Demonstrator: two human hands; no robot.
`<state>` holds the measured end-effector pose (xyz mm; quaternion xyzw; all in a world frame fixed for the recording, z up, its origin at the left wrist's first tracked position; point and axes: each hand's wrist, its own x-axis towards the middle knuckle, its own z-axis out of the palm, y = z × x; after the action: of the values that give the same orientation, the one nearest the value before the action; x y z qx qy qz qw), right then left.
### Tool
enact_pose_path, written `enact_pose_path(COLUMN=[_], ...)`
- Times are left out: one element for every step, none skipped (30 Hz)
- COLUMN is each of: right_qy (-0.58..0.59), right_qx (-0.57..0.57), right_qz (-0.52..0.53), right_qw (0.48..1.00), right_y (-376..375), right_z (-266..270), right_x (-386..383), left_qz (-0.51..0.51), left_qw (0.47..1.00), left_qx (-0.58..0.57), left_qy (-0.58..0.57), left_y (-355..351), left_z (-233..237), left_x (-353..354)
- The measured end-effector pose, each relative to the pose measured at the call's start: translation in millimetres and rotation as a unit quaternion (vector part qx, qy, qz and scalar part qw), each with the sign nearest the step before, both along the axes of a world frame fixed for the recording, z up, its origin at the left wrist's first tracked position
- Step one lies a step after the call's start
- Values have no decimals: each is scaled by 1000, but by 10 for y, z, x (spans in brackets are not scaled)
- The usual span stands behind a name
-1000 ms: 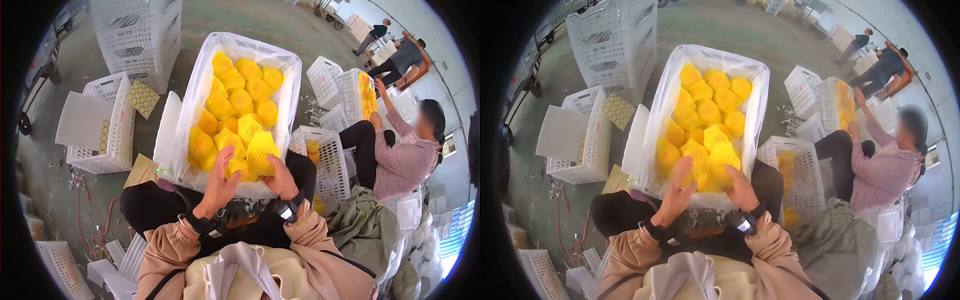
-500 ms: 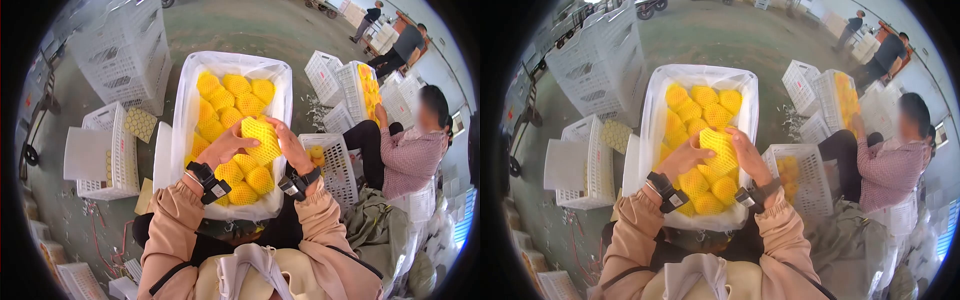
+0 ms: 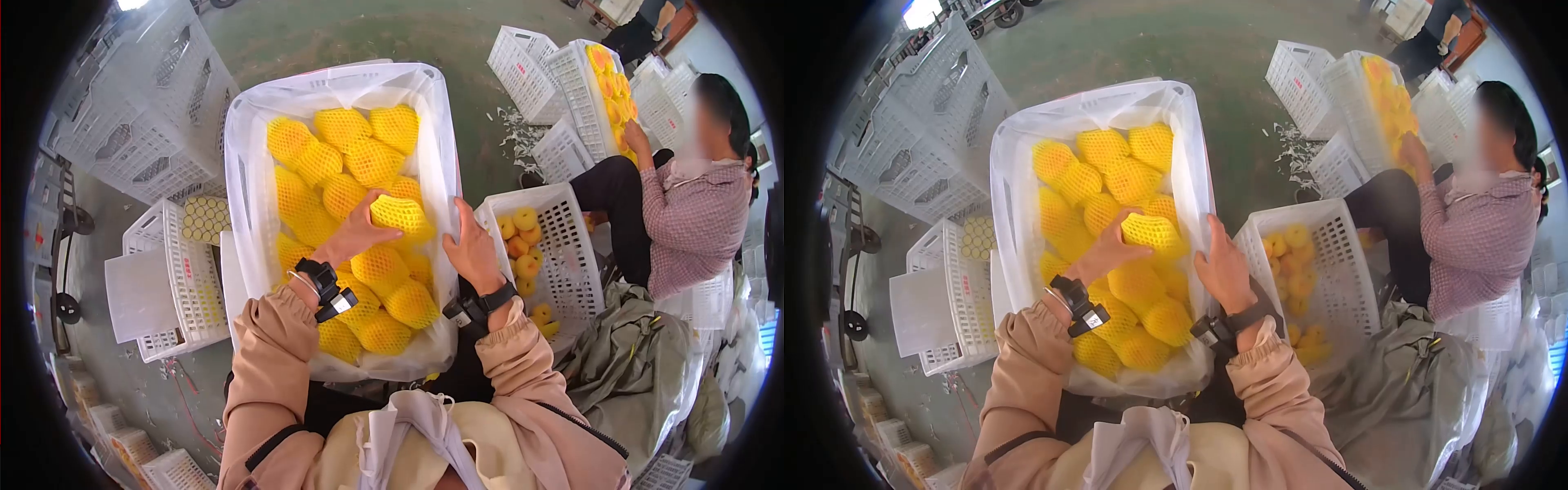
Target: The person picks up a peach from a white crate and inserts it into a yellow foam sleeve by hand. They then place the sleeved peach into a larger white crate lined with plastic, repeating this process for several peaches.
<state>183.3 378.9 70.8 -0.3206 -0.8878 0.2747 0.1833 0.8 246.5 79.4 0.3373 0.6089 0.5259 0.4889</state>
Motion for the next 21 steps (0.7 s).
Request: enact_pose_path(right_qy=[1,-3,-6,-5,-25,-45,-44,-56,-67,-68,-58,-47,-48,-51,-53,-53,-56,-60,-60,-54,-49], right_qx=[-3,-9,-15,-16,-30,-43,-43,-42,-41,-43,-49,-55,-60,-65,-68,-69,-78,-88,-90,-85,-80], right_qz=[0,5,8,7,5,2,0,1,2,-1,4,9,8,11,15,14,14,12,9,16,24], right_qw=[1000,1000,1000,1000,999,998,998,998,997,997,997,997,997,997,996,996,995,994,994,995,995], right_y=[12,18,20,18,20,27,35,40,50,57,61,65,63,68,72,75,84,87,91,98,106], right_z=[-4,-6,0,28,67,88,83,74,67,58,48,36,38,59,79,91,102,99,85,69,55], right_x=[-6,-9,-8,-11,-18,-22,-21,-16,-10,-6,-1,-1,-1,-5,-6,1,8,23,32,34,38], left_qz=[0,19,37,35,13,-10,-12,-18,-26,-29,-71,-112,-114,-109,-102,-103,-34,34,30,-29,-86], left_qw=[1000,999,998,998,1000,1000,1000,999,998,998,992,981,981,953,908,908,904,894,894,914,929], left_qx=[-3,-8,-13,-14,-21,-27,-27,-24,-22,-23,-18,-14,-17,-55,-89,-90,-62,-34,-35,-5,25], left_qy=[1,25,49,50,19,-12,-11,18,47,47,102,157,156,277,395,395,422,446,446,405,360], left_y=[1,12,20,29,58,87,112,137,165,187,206,222,233,251,261,246,232,222,215,201,194], left_z=[-77,-150,-210,-269,-263,-257,-267,-264,-260,-261,-201,-169,-221,-258,-287,-307,-196,-122,-100,-90,-84], left_x=[-10,-14,-22,-43,-56,-65,-71,-71,-74,-83,-81,-81,-80,-67,-62,-76,-77,-77,-80,-80,-71])
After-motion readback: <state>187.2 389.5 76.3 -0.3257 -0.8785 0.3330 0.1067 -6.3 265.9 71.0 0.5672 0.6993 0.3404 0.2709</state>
